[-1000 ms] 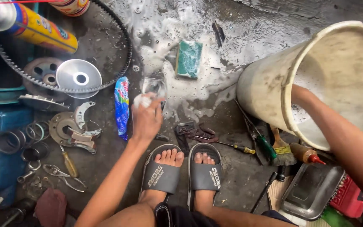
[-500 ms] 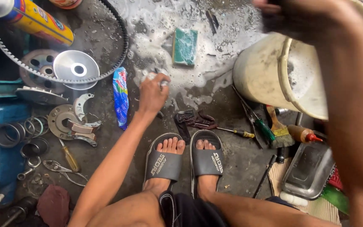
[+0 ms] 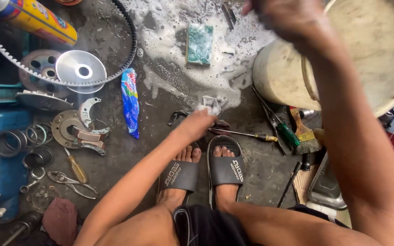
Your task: Cleaning a motorcycle drive belt and the surrounding workspace using a brush, sponge, and soapy water.
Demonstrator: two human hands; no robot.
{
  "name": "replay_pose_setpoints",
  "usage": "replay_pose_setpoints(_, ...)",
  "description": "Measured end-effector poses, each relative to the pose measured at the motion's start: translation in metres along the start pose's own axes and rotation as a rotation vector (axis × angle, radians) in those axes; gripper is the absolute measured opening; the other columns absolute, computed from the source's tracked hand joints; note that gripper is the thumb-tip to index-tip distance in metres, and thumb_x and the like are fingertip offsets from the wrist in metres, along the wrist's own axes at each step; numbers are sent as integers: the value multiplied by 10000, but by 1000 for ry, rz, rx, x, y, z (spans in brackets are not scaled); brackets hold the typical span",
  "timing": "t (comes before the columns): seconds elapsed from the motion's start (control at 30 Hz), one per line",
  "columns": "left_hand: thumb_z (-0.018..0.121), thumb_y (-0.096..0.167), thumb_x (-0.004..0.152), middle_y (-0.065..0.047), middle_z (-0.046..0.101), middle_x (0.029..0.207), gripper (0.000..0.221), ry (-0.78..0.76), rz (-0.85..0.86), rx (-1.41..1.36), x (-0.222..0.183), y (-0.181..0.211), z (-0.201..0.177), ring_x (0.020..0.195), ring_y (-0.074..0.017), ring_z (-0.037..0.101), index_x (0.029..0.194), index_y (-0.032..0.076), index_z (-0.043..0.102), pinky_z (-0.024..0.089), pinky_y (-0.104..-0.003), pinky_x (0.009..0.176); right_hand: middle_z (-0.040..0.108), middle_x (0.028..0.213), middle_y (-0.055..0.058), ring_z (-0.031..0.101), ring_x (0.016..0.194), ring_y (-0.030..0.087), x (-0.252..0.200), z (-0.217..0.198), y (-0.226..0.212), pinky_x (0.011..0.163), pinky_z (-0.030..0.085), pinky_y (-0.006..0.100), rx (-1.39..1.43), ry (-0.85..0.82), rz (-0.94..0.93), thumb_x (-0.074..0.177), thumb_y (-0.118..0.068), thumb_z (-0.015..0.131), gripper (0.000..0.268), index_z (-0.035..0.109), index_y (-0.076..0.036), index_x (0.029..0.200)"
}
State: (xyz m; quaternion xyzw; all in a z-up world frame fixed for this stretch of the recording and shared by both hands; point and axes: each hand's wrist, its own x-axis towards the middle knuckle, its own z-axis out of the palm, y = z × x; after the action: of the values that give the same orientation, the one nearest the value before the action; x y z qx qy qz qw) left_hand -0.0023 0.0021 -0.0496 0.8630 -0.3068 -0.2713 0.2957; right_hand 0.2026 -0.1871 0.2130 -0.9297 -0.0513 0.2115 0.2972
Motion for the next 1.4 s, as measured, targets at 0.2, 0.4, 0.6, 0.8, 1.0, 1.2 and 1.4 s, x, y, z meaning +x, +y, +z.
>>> replay_pose_setpoints(0.2,779,175,738,-142,759,963,280,-85,-149,-110,6,-31,-23,1043,-361,712,1018,169,787,550,-460,954,386,621,-50,313,478,125,-14,-106,227,432,232,274,159,-39,449,898,-215,540,124,613,-144,827)
replay_pose_setpoints(0.4,804,117,673,-181,761,912,249,129,-163,-283,-29,-11,-129,998,-413,699,920,139,807,541,-491,932,308,512,105,277,434,158,-58,-71,101,379,224,295,210,-118,341,1005,-43,575,278,684,111,801)
replay_pose_setpoints(0.6,808,198,754,-118,756,878,205,362,-340,112,-22,-57,-181,915,-332,719,959,196,797,562,-422,890,490,617,175,459,515,270,-2,-19,159,517,370,404,225,-445,496,940,-127,640,348,670,167,757)
replay_pose_setpoints(0.8,676,216,885,-207,681,1020,441,387,-567,278,33,-46,-163,970,-395,717,1324,233,646,579,-512,823,645,739,315,630,555,422,31,24,221,523,511,528,327,-555,473,901,-192,702,407,661,183,1055)
replay_pose_setpoints(1.0,615,233,989,-343,330,1535,591,487,-410,13,93,-14,-158,1225,-594,521,1526,115,400,534,-631,960,588,586,212,538,418,343,31,38,254,372,396,427,500,-635,542,907,-105,667,215,654,89,816)
replay_pose_setpoints(1.2,465,483,1051,-335,138,1608,722,565,-460,25,109,-36,-105,1292,-450,505,1605,180,118,524,-551,983,399,421,-23,361,327,105,8,-50,197,292,243,222,900,-686,432,999,-12,557,418,485,-83,593)
replay_pose_setpoints(1.4,424,516,1032,-278,114,1631,754,584,-394,250,121,-51,-65,1504,-390,206,1602,108,146,165,-550,1234,376,423,42,320,352,168,-22,-59,5,375,247,346,506,-379,251,1078,-206,619,626,408,-85,501)
